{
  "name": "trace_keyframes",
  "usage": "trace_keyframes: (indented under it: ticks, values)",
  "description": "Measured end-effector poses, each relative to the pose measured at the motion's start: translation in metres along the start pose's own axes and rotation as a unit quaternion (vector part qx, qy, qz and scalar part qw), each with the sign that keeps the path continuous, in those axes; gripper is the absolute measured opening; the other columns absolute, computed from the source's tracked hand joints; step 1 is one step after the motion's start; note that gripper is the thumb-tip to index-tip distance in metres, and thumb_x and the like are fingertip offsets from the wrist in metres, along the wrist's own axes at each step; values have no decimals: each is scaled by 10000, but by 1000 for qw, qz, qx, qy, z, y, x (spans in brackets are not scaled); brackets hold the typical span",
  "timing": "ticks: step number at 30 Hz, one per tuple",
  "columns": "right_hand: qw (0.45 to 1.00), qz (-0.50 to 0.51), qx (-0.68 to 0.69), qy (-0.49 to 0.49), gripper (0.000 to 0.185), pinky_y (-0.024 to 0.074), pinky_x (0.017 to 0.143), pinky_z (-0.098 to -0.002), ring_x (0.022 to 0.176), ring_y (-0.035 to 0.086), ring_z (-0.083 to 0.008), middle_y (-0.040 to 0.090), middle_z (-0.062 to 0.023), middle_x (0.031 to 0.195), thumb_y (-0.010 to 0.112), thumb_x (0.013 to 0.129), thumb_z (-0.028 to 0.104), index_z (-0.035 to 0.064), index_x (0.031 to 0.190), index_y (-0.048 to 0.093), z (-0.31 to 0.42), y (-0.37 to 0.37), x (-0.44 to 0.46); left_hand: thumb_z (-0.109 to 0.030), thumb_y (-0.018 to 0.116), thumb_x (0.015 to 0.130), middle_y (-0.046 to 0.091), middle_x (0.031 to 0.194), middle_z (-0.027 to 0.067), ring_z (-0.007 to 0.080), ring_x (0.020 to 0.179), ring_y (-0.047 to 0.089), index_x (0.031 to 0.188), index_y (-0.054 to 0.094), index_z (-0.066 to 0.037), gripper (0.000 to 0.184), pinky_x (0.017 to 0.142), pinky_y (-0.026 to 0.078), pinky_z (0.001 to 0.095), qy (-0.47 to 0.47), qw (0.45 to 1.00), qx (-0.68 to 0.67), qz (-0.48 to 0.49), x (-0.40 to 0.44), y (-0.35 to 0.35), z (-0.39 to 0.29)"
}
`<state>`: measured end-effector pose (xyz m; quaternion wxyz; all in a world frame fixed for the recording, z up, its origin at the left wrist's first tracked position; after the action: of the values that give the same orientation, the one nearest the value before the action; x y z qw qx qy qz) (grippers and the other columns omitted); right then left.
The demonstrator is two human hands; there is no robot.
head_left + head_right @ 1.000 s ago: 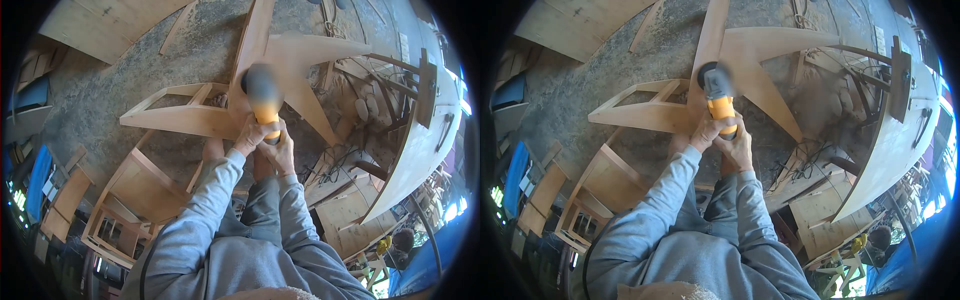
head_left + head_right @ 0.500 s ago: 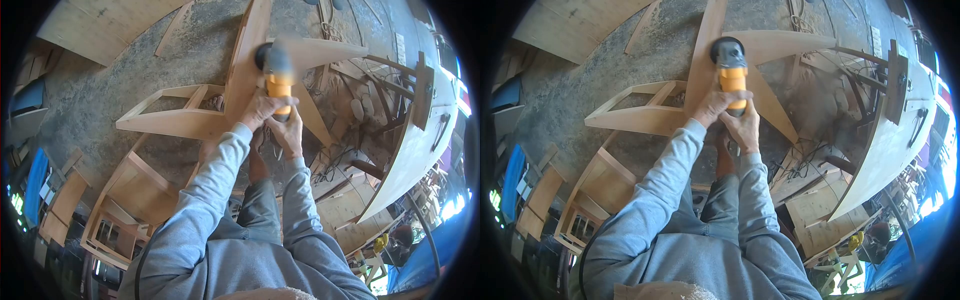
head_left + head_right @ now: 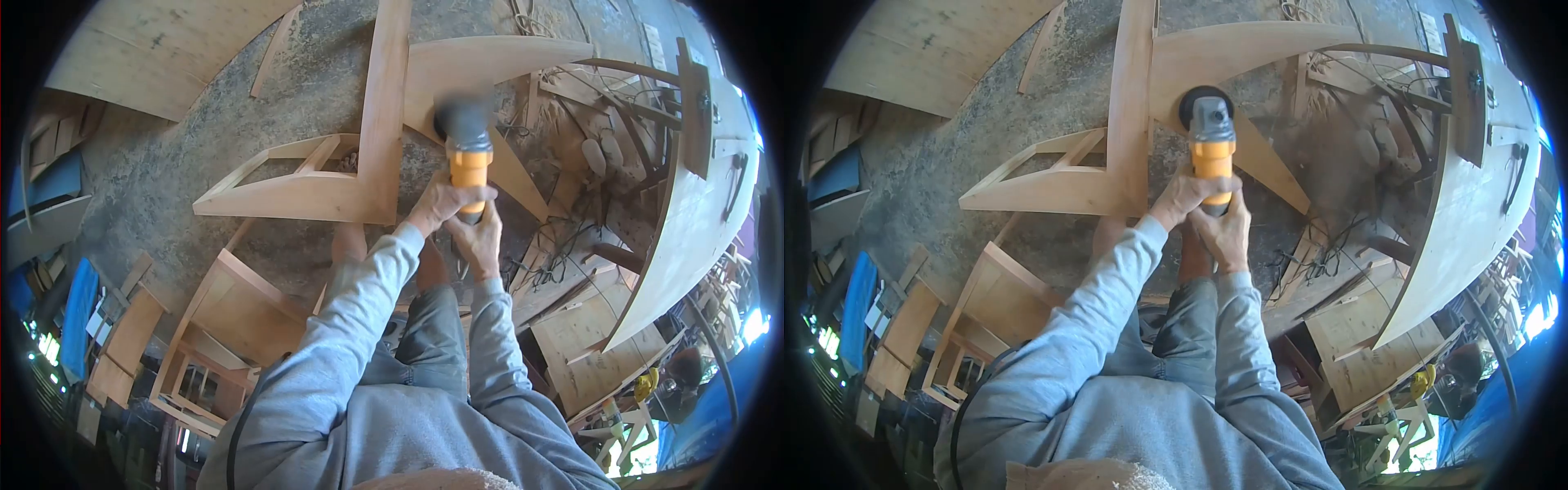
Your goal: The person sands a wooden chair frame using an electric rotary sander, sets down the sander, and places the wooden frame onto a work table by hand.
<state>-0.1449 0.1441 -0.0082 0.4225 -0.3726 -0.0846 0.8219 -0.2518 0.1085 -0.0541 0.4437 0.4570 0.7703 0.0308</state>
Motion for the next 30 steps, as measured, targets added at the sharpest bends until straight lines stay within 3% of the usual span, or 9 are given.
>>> trace_keyframes:
  ticks: [3, 8, 12, 15, 16, 22, 26, 28, 30]
  values:
    - [999, 25, 43, 4, 795, 607, 929, -383, 1072, 766, -241, 777, -203, 1157, 903, 776, 248, 38, 1461, 558, -4, 27, -16, -255, 922, 771, 724, 1123, 52, 167, 972, 705, 1238, 683, -49, 563, 892, 588, 337, 26, 998, -45, -38, -21, -27, 10]
    - [995, 96, -5, -40, 804, 597, 856, -470, 990, 764, -413, 767, -245, 1066, 855, 744, 354, 66, 1436, 564, 33, 74, 3, -306, 902, 780, 719, 1030, 50, 166, 890, 711, 1229, 668, -41, 571, 831, 602, 336, -24, 994, -63, -83, -23, -90, 10]
    - [995, 77, -25, -52, 774, 593, 843, -491, 998, 755, -429, 766, -254, 1042, 846, 746, 398, 68, 1395, 583, 39, 64, 1, -277, 913, 775, 714, 1027, 53, 185, 884, 711, 1200, 672, -46, 540, 834, 602, 338, 23, 994, -57, -87, -25, -83, -4]
    - [999, 44, -3, -30, 737, 602, 883, -451, 1042, 764, -394, 767, -239, 1093, 866, 738, 338, 60, 1370, 607, 7, 33, -15, -233, 928, 759, 693, 1013, 36, 170, 896, 692, 1196, 672, -54, 537, 843, 597, 337, 55, 992, -79, -87, -23, -50, 23]
    - [999, 29, 5, -25, 729, 604, 895, -441, 1055, 765, -385, 767, -236, 1110, 871, 736, 323, 57, 1364, 612, -4, 19, -21, -214, 926, 757, 684, 1037, 28, 161, 911, 683, 1218, 668, -57, 551, 854, 592, 337, 11, 996, -64, -61, -24, -34, 39]
    - [995, -44, 53, 71, 717, 593, 924, -350, 1060, 726, -169, 769, -147, 1167, 900, 805, 267, -6, 1392, 591, -114, -79, -74, -200, 930, 773, 765, 1049, 63, 168, 932, 739, 1310, 658, -44, 622, 880, 611, 345, -40, 997, -28, 54, -26, 93, 130]
    - [983, -125, 80, 106, 591, 579, 851, -306, 969, 710, -156, 748, -111, 1112, 873, 837, 156, -71, 1309, 599, -193, -143, -111, -294, 961, 716, 778, 1087, 89, 199, 947, 743, 1147, 762, -34, 541, 872, 599, 355, -117, 980, 77, 145, -14, 176, 215]
    - [967, -185, 119, 126, 521, 564, 804, -307, 922, 693, -158, 740, -100, 1050, 856, 838, 163, -62, 1247, 625, -213, -157, -124, -344, 965, 702, 780, 1116, 108, 224, 966, 742, 1161, 760, -25, 595, 900, 588, 367, -128, 963, 195, 136, -17, 192, 209]
    - [969, -195, 103, 110, 502, 564, 818, -310, 947, 690, -167, 724, -104, 1062, 839, 866, 155, -56, 1257, 606, -209, -150, -124, -363, 982, 671, 791, 1091, 108, 225, 977, 746, 1133, 774, -12, 617, 905, 585, 374, -125, 968, 167, 139, -19, 190, 200]
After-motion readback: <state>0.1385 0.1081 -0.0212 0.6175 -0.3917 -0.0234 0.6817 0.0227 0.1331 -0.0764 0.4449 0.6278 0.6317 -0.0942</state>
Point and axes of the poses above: each hand's wrist, its own x-axis towards the middle knuckle, its own y-axis out of the palm, z = x × y, the point moved 10 cm from there along x, towards the middle knuckle
